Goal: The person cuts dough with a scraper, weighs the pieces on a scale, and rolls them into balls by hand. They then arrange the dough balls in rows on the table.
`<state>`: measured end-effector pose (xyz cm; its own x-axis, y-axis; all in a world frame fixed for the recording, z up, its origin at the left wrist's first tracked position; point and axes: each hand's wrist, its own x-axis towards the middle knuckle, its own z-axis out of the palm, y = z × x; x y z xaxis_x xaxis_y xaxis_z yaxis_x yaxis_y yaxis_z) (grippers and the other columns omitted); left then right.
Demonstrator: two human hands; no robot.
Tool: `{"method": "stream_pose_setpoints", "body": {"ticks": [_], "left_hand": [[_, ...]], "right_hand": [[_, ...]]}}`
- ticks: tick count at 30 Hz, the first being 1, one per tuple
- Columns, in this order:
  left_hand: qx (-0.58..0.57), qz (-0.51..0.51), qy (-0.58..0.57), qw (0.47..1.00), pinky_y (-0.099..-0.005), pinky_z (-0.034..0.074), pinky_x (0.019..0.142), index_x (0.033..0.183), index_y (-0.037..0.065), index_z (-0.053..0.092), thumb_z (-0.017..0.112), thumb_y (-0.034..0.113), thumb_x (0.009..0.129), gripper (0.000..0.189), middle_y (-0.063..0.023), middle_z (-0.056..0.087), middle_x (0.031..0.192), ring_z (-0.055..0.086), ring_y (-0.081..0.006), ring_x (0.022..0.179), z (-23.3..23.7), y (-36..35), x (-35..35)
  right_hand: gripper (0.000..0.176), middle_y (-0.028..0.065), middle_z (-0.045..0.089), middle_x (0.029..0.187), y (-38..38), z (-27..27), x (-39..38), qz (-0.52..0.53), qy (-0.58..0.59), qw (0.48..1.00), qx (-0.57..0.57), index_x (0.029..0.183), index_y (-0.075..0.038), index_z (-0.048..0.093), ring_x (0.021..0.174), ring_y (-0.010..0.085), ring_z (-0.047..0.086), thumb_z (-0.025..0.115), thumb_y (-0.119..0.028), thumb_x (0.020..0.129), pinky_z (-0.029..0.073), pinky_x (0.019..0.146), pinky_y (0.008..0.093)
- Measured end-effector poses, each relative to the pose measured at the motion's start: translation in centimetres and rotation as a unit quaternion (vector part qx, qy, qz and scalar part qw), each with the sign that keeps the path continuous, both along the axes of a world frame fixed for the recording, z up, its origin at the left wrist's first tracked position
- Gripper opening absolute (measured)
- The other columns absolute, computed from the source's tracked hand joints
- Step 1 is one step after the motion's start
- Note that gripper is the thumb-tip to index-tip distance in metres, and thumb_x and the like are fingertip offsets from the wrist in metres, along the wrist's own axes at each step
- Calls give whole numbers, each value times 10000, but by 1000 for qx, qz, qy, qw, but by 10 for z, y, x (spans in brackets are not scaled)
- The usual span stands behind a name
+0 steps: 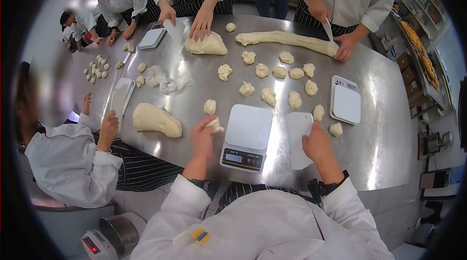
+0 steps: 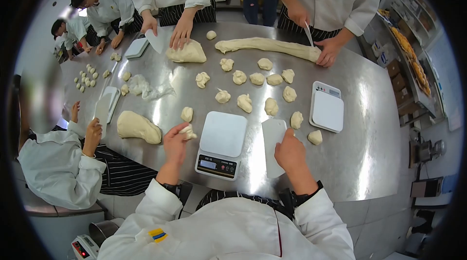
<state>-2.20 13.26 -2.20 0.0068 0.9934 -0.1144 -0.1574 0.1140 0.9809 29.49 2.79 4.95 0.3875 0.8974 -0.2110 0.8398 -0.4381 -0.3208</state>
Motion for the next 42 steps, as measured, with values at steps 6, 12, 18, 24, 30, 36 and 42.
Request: {"method": "stream_pose_setpoints", "body": {"ticks": [6,12,18,24,30,36,42], "left_hand": [[-214,46,-256,942,-266,392,436,955,64,567,557,309,940,246,-76,595,866,574,-154,640,6,0,-58],[-159,61,-65,983,-268,331,367,825,79,577,580,289,936,237,-24,537,622,534,-124,541,-10,-14,-56],[300,-26,500,812,-462,437,735,669,65,629,665,197,789,182,-155,585,729,565,-366,788,-49,-25,-56],[355,63,532,766,-443,434,812,844,72,643,666,125,764,98,-125,597,921,552,-357,969,-46,-34,-42],[399,3,469,788,-492,451,811,833,72,587,683,123,720,157,-164,585,909,571,-366,891,-37,-33,-44],[343,-26,505,792,-443,436,812,942,27,616,620,21,797,145,-163,593,928,544,-356,885,-52,-33,-48],[263,37,436,860,-375,476,738,960,-14,597,606,54,864,118,-111,608,834,588,-281,782,-54,-25,-58]], "right_hand": [[392,269,654,868,-2,0,1,6,1,1000,19,1059,51,422,829,429,650,646,-157,815,521,743,491],[405,270,653,867,-4,-3,4,1,6,1000,6,1077,52,418,831,434,646,643,-161,817,517,754,501],[508,291,644,896,-3,-10,0,14,-10,999,32,1182,73,412,868,453,632,668,-134,795,497,777,513],[492,290,642,917,-1,1,-7,4,-23,999,25,1165,63,424,867,462,624,674,-102,775,500,767,515],[494,271,648,945,-3,-6,-8,41,-30,998,32,1184,70,479,873,436,631,646,-195,802,506,749,514],[625,181,634,1044,-55,25,118,-126,150,918,346,1284,-29,442,916,277,647,764,-120,756,524,811,376],[585,151,640,1113,-153,-8,246,-402,157,803,411,1303,24,454,980,227,642,734,-90,802,516,841,330]]}}
